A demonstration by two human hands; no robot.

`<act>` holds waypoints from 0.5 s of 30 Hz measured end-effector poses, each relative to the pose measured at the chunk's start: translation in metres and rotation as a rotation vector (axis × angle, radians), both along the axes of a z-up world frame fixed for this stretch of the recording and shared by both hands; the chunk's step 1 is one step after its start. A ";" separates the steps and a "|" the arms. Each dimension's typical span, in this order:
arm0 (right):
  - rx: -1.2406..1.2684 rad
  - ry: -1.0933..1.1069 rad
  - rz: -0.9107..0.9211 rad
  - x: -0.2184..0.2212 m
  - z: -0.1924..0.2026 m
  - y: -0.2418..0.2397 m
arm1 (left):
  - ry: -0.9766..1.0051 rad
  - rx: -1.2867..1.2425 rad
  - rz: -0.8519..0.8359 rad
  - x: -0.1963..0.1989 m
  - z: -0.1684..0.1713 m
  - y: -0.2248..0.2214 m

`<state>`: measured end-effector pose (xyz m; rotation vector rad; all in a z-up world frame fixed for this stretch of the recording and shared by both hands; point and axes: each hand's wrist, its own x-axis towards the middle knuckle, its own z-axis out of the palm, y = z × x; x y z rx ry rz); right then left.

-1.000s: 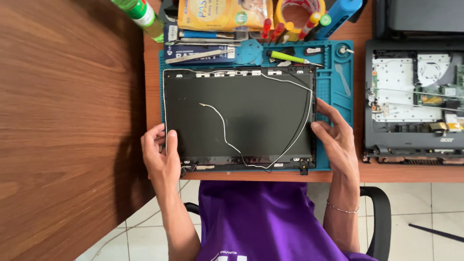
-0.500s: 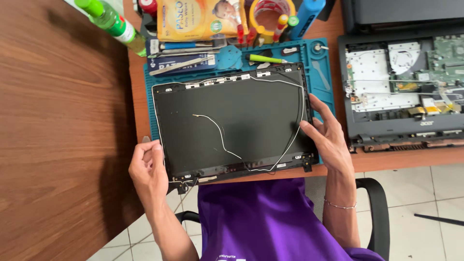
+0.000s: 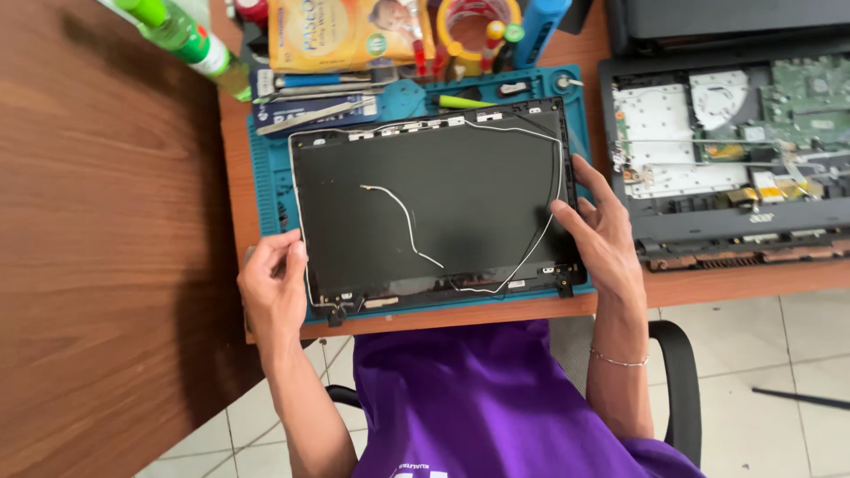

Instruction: The person routes thin wires along the inner frame of a laptop screen assembly and presses the display components into place by hand.

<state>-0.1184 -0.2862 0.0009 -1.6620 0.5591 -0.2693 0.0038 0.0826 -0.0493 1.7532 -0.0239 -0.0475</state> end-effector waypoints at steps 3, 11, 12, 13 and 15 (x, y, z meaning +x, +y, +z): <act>0.099 -0.031 -0.044 0.008 -0.011 0.004 | 0.013 -0.014 -0.010 0.003 -0.004 0.009; -0.167 -0.071 -0.044 -0.001 -0.031 -0.001 | 0.039 0.034 -0.010 -0.002 -0.013 0.012; -0.261 -0.066 -0.040 -0.001 -0.033 -0.003 | 0.038 0.037 -0.021 -0.002 -0.012 0.011; -0.221 -0.082 -0.049 -0.001 -0.036 -0.004 | 0.038 0.040 -0.031 -0.002 -0.011 0.009; -0.140 -0.112 -0.070 -0.001 -0.039 -0.006 | 0.054 0.098 -0.007 -0.003 -0.005 0.007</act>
